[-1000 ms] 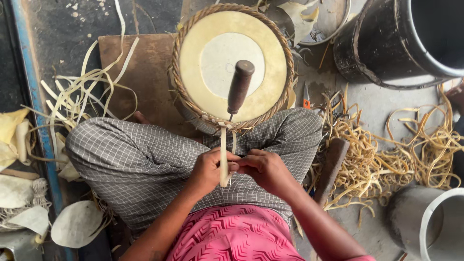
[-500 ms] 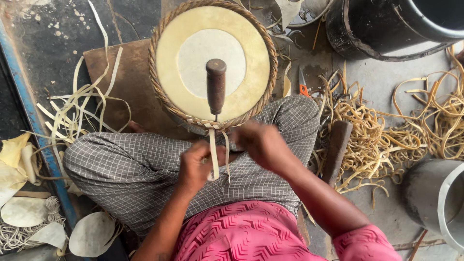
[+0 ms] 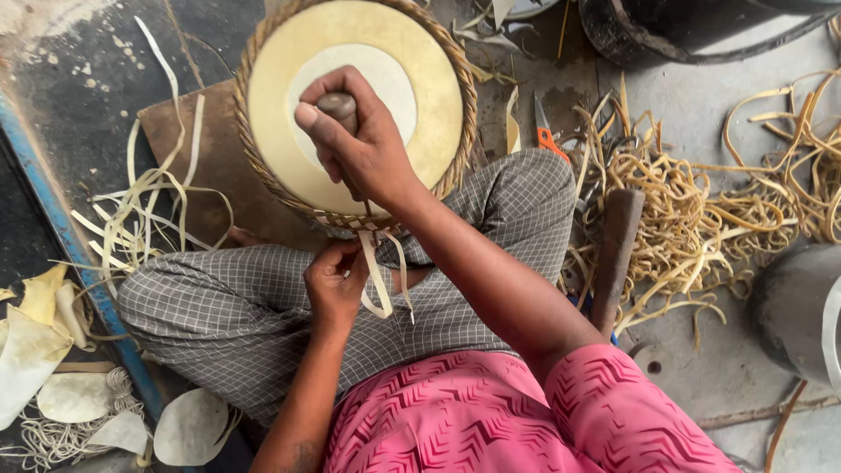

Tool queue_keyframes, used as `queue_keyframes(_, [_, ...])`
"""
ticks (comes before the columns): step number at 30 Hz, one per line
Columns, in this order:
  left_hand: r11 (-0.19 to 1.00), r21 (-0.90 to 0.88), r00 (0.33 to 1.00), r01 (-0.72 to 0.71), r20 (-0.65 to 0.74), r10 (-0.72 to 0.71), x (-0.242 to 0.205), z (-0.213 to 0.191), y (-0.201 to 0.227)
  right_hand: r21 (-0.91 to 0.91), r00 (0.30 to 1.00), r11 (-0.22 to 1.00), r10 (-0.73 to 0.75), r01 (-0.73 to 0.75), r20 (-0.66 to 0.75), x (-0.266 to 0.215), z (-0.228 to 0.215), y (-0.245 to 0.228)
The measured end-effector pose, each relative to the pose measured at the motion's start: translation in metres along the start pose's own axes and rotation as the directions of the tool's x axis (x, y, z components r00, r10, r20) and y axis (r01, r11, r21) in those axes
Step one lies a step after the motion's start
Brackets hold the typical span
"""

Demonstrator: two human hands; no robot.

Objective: The person repairs a traditional drum by using a sharp metal tool to thread and tighten long strips of cordage around the drum head, pulling the strips through the side loops and trimming the excess.

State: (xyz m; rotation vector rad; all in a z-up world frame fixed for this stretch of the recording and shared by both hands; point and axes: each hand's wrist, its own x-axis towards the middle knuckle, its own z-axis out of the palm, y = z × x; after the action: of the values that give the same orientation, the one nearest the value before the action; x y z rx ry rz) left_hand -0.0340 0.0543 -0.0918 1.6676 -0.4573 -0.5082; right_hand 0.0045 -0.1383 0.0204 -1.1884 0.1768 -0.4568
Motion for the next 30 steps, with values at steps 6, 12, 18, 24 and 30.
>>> queue_keyframes(6, [0.982, -0.181, 0.998, 0.06, 0.027, -0.055, 0.0, 0.002, -0.001, -0.035, 1.0, 0.999, -0.01, 0.009, -0.015, 0.002, 0.002, 0.001])
queue_keyframes(12, [0.989, -0.126, 0.994, 0.077, 0.09, -0.066, 0.009, 0.001, 0.01, 0.1, 0.999, 0.995, -0.005, 0.0, 0.049, 0.002, -0.005, 0.003])
queue_keyframes(18, [0.937, 0.304, 0.985, -0.173, 0.051, 0.166, 0.01, 0.003, 0.026, 0.365, 0.964, 0.93, -0.054, -0.046, 0.259, -0.007, -0.02, -0.007])
queue_keyframes(24, [0.482, 0.75, 0.746, -0.452, 0.022, 0.665, 0.021, -0.01, 0.031, -0.177, 0.993, 0.978, -0.117, 0.111, -0.023, -0.021, -0.004, -0.002])
queue_keyframes(30, [0.43, 0.663, 0.716, -0.613, 0.236, 0.657, 0.046, -0.011, 0.021, -0.152, 0.983, 0.982, -0.131, 0.111, -0.13, -0.022, 0.01, 0.022])
